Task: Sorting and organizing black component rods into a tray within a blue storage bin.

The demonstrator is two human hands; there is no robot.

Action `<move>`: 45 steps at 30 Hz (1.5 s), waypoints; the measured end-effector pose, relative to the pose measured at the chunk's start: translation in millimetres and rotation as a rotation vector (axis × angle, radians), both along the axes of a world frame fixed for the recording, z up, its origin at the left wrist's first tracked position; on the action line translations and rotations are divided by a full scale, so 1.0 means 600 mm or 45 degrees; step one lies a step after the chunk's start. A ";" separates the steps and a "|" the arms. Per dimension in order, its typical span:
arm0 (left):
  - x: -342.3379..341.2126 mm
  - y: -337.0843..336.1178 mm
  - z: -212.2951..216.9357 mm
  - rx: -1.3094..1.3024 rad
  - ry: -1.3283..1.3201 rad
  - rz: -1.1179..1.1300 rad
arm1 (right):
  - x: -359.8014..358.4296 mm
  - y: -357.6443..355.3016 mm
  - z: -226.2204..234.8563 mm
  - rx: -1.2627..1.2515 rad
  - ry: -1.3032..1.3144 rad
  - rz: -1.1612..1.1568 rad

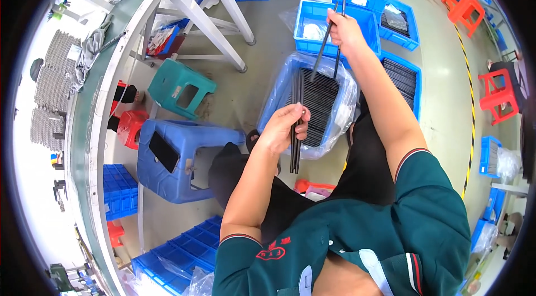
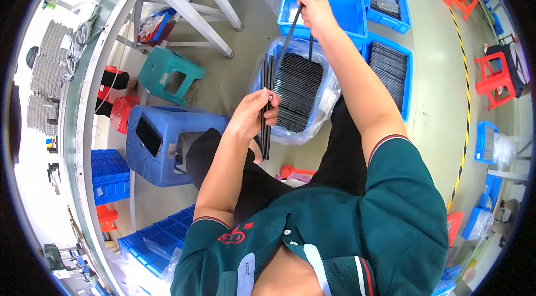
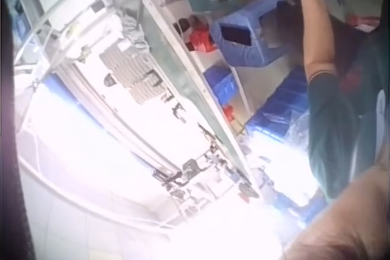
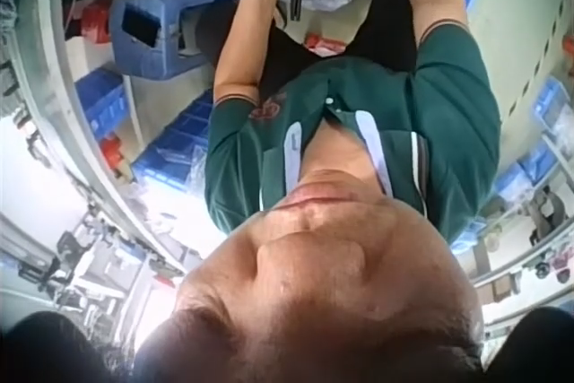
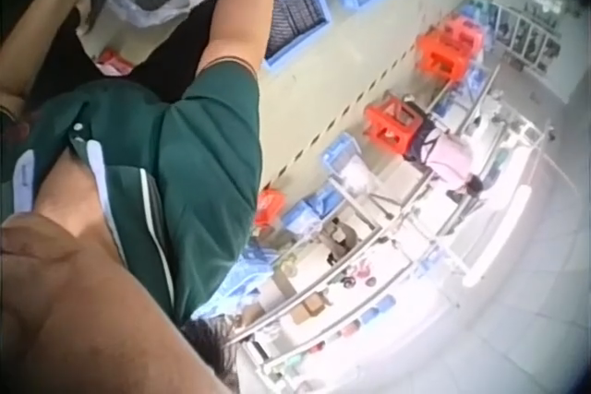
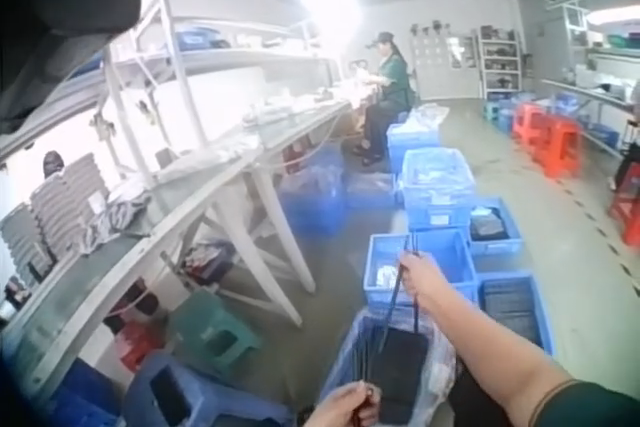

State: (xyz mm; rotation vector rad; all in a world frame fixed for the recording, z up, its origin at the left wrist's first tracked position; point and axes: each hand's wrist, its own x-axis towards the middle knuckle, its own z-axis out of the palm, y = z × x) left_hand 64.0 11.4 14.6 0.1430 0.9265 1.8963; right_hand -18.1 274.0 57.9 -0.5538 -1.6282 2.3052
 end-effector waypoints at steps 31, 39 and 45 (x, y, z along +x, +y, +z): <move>-0.066 -0.031 -0.002 0.146 -0.030 0.968 | 0.136 -0.209 0.000 0.427 -0.123 1.103; -0.053 -0.010 -0.012 0.034 0.025 0.898 | 0.135 -0.214 -0.006 0.232 -0.112 0.976; -0.053 -0.008 -0.005 -0.069 0.116 0.963 | 0.129 -0.221 -0.010 0.144 -0.135 0.939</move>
